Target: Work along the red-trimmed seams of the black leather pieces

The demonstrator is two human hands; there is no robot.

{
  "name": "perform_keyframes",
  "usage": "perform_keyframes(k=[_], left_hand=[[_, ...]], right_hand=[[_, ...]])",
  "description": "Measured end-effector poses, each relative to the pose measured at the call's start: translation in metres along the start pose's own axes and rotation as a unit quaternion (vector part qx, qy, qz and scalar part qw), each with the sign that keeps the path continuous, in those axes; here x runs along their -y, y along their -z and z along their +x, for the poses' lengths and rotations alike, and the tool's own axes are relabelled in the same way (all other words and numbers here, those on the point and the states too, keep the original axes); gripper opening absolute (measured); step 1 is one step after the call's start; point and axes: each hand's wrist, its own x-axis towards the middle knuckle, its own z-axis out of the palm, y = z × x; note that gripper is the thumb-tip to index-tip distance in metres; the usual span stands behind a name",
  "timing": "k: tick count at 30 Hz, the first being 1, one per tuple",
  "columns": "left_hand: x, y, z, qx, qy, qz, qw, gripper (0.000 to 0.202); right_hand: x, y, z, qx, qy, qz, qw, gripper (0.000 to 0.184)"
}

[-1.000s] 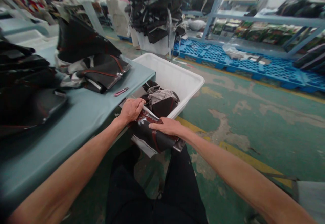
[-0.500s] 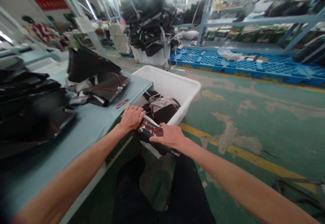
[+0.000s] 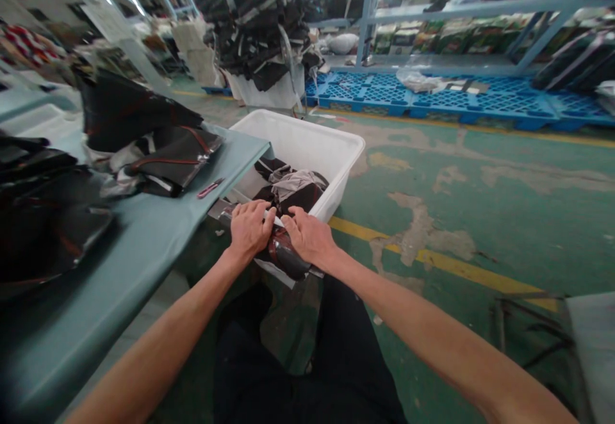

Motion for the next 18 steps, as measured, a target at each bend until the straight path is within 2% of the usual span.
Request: perform_keyframes(k=[2,4,6,8,9,12,16,18], left_hand=[[0.001,0.004,0.009,0.051,0.012,0.005,0.999,0.051],[-0.004,0.014,0.02,0.098,0.055,0.001,0.994,0.053],[-0.017,0.022,0.023,0.07,0.093,-0.011,0.993,0.053],[-0.034,0.023,0.015,-0.004,0.079,-0.016,0.997,0.052],[-0.041,0.021,0.009,-0.007,0.057,-0.014,0.998,0.052],[-0.052,0.013,-0.002,0.059,0.019,-0.023,0.998,0.056],[-0.04,0.017,0.018,0.097,0.101,-0.185,0.973,0.068],[-0.034,0.023,0.028,0.072,0.138,-0.269,0.95,0.08]], right_hand=[[-0.001,0.0,-0.001,-0.007,-0.007,0.019,1.0,0.062],[-0.004,0.0,-0.001,-0.036,-0.013,0.058,0.998,0.064],[-0.01,-0.002,-0.001,-0.083,-0.005,0.107,0.991,0.066],[-0.015,-0.005,0.0,-0.129,0.004,0.157,0.979,0.067],[-0.018,-0.008,0.001,-0.144,0.003,0.178,0.973,0.068],[-0.022,-0.015,0.004,-0.162,0.001,0.209,0.964,0.071],[-0.022,-0.017,0.003,-0.154,0.033,0.199,0.967,0.073],[-0.022,-0.016,0.001,-0.162,0.037,0.205,0.965,0.073]])
